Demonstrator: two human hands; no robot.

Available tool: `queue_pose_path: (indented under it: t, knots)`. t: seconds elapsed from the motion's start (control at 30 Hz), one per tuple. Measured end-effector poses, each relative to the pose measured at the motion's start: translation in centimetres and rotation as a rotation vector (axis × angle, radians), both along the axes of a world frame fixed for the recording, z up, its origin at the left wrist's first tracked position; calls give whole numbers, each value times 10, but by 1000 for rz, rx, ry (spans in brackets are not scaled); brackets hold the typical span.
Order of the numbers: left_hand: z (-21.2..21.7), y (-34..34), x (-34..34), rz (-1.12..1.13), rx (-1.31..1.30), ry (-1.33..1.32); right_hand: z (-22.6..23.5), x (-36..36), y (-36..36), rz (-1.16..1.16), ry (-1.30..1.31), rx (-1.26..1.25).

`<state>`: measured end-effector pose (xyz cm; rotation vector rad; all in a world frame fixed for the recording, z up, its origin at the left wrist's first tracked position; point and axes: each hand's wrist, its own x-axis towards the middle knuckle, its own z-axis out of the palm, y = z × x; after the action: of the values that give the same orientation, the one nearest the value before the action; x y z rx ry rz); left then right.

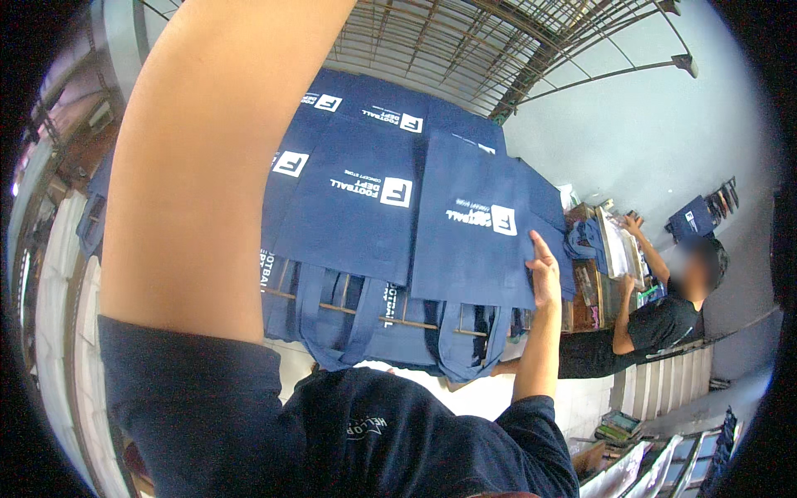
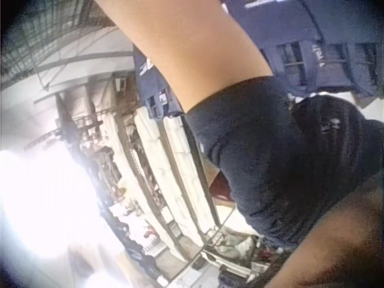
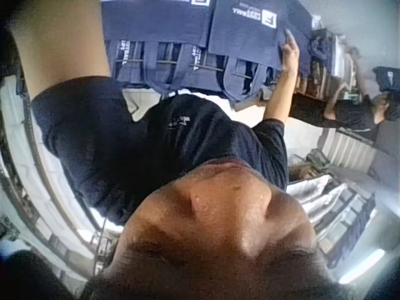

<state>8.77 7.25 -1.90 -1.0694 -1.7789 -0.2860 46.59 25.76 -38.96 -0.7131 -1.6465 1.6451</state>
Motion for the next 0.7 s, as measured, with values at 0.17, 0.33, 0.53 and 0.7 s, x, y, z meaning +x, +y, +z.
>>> queue_pose_path:
  t: [0.17,0.33,0.53,0.7]
  knots:
    - [1,0,1,25,-6,-2,-25,-5,18,2,-144,-8]
    - [-3,-1,1,17,10,1,-25,-10,20,10,-141,-36]
    - [2,-3,9,49,-48,-68,-23,-16,18,-4,-168,-9]
    - [5,1,8,84,-54,-73,-25,-17,20,3,-175,-17]
